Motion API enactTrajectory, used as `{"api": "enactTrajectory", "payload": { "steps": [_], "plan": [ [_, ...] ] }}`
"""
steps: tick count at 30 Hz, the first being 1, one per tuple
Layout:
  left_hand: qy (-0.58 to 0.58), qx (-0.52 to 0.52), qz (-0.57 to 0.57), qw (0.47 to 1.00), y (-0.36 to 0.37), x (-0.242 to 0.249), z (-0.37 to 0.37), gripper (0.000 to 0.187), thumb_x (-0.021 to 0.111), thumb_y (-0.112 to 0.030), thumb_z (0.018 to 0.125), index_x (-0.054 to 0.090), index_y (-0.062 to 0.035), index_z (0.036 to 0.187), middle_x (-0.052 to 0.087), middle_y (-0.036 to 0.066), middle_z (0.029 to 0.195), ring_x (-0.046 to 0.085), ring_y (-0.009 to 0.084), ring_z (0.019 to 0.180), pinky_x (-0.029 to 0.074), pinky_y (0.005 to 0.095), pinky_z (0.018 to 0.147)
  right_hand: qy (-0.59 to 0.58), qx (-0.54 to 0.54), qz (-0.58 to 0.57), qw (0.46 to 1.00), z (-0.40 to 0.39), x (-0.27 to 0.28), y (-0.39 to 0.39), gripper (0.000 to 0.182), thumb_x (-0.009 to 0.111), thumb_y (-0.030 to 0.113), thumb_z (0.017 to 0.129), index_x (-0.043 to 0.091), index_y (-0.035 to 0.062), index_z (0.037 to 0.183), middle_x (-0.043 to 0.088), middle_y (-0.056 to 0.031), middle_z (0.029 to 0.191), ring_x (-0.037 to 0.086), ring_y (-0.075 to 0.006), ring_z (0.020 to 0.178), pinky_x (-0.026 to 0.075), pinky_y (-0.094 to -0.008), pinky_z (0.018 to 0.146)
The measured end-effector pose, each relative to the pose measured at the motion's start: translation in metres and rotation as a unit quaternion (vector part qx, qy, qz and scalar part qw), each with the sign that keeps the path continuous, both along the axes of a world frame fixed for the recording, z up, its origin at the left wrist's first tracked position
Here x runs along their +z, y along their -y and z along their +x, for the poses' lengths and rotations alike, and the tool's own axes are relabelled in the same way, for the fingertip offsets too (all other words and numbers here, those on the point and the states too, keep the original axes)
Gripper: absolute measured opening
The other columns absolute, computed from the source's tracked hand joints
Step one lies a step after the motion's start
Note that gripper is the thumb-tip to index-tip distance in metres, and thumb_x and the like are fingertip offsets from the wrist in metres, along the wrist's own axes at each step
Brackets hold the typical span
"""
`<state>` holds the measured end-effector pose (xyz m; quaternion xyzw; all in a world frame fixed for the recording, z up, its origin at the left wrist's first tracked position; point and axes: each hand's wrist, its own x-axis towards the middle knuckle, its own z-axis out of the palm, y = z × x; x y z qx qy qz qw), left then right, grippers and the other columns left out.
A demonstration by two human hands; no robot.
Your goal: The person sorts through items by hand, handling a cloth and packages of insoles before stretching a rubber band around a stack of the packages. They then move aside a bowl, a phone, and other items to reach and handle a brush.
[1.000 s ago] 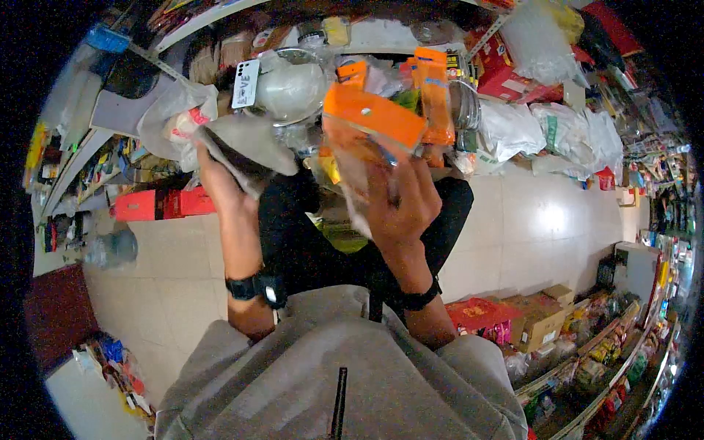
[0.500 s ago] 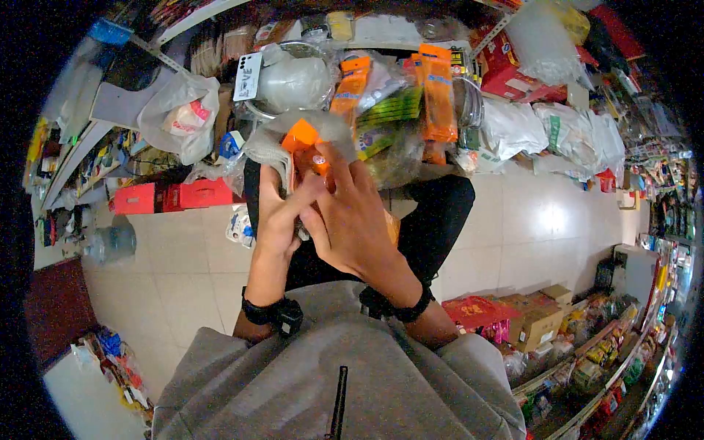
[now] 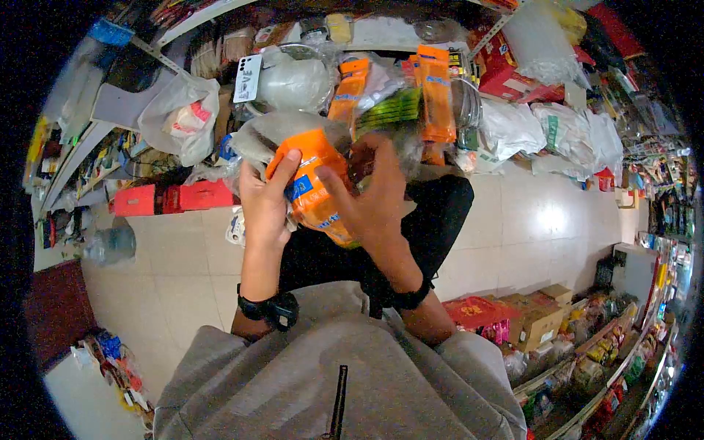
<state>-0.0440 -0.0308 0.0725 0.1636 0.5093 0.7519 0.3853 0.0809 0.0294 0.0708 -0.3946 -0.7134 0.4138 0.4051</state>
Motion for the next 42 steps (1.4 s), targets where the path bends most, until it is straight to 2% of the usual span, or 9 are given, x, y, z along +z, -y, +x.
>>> {"api": "enactTrajectory", "payload": {
  "steps": [7,15,18,21,24,28,32,38,42],
  "plan": [
    [-0.010,0.063,0.042,0.997,-0.005,0.006,0.009,0.042,0.075,-0.004,0.082,0.050,0.0019,0.116,0.061,0.011,0.109,0.062,0.0148,0.096,0.052,0.0295,0.083,0.004,-0.082,0.286,0.955,-0.008,-0.018,-0.002,0.033,0.079,0.017,0.076,0.057,-0.0004,0.095,0.058,-0.0128,0.086,0.056,-0.0255,0.071,0.047,-0.0347,0.065],
    [0.066,0.050,0.038,0.996,-0.005,0.008,0.008,0.046,0.077,-0.002,0.079,0.050,0.0015,0.116,0.061,0.012,0.109,0.064,0.0172,0.094,0.054,0.0312,0.080,-0.014,-0.025,0.163,0.986,-0.014,-0.011,-0.007,0.024,0.072,0.016,0.083,0.057,0.0005,0.092,0.057,-0.0165,0.083,0.057,-0.0323,0.071,0.045,-0.0403,0.061],
    [0.075,-0.012,0.050,0.996,-0.003,-0.002,0.004,0.042,0.073,-0.011,0.086,0.051,-0.0001,0.119,0.062,0.011,0.112,0.064,0.0180,0.097,0.053,0.0323,0.083,0.006,-0.031,0.166,0.986,-0.014,-0.012,-0.009,0.022,0.070,0.017,0.085,0.054,0.0016,0.088,0.057,-0.0174,0.078,0.057,-0.0348,0.066,0.044,-0.0414,0.057],
    [0.300,-0.042,0.104,0.947,0.003,-0.007,-0.008,0.049,0.050,-0.040,0.099,0.048,-0.0046,0.132,0.057,0.011,0.128,0.058,0.0245,0.115,0.046,0.0384,0.098,0.013,-0.056,0.138,0.989,-0.010,-0.006,-0.012,0.022,0.068,0.017,0.087,0.052,0.0024,0.084,0.057,-0.0159,0.070,0.056,-0.0349,0.060,0.043,-0.0418,0.054],
    [0.364,-0.039,0.154,0.918,0.013,-0.006,-0.026,0.061,0.039,-0.051,0.099,0.044,-0.0038,0.138,0.049,0.013,0.140,0.047,0.0325,0.128,0.035,0.0458,0.109,0.017,-0.056,0.144,0.988,-0.007,0.003,-0.015,0.020,0.067,0.016,0.088,0.052,0.0027,0.083,0.057,-0.0142,0.065,0.057,-0.0332,0.055,0.043,-0.0408,0.051],
    [0.376,-0.157,0.340,0.847,0.023,-0.014,-0.035,0.062,0.030,-0.047,0.101,0.035,-0.0041,0.145,0.040,0.013,0.148,0.038,0.0329,0.135,0.028,0.0453,0.113,0.073,-0.013,0.216,0.974,-0.010,0.016,-0.014,0.016,0.066,0.015,0.088,0.057,0.0030,0.089,0.058,-0.0140,0.066,0.060,-0.0305,0.055,0.043,-0.0385,0.048],
    [0.398,-0.117,0.334,0.846,0.016,-0.011,-0.033,0.059,0.026,-0.042,0.103,0.030,-0.0047,0.148,0.033,0.014,0.152,0.033,0.0318,0.139,0.026,0.0438,0.115,0.098,-0.012,0.202,0.974,-0.013,0.016,-0.014,0.014,0.066,0.014,0.087,0.060,0.0031,0.092,0.058,-0.0134,0.065,0.060,-0.0289,0.055,0.044,-0.0383,0.049],
    [0.383,-0.175,0.370,0.828,0.022,-0.075,-0.052,0.054,0.025,-0.038,0.103,0.037,-0.0050,0.144,0.039,0.015,0.148,0.038,0.0327,0.135,0.028,0.0446,0.114,0.135,-0.058,0.199,0.969,-0.003,0.028,-0.023,0.011,0.066,0.014,0.087,0.061,0.0053,0.093,0.059,-0.0113,0.062,0.060,-0.0270,0.056,0.044,-0.0381,0.049],
    [0.399,-0.112,0.300,0.859,0.022,-0.060,-0.044,0.051,0.031,-0.040,0.101,0.046,-0.0057,0.136,0.050,0.014,0.138,0.047,0.0314,0.127,0.035,0.0441,0.108,0.140,-0.028,0.250,0.958,-0.006,0.029,-0.024,0.012,0.066,0.013,0.087,0.062,0.0041,0.093,0.060,-0.0116,0.065,0.059,-0.0267,0.055,0.044,-0.0369,0.049]
  ]
}}
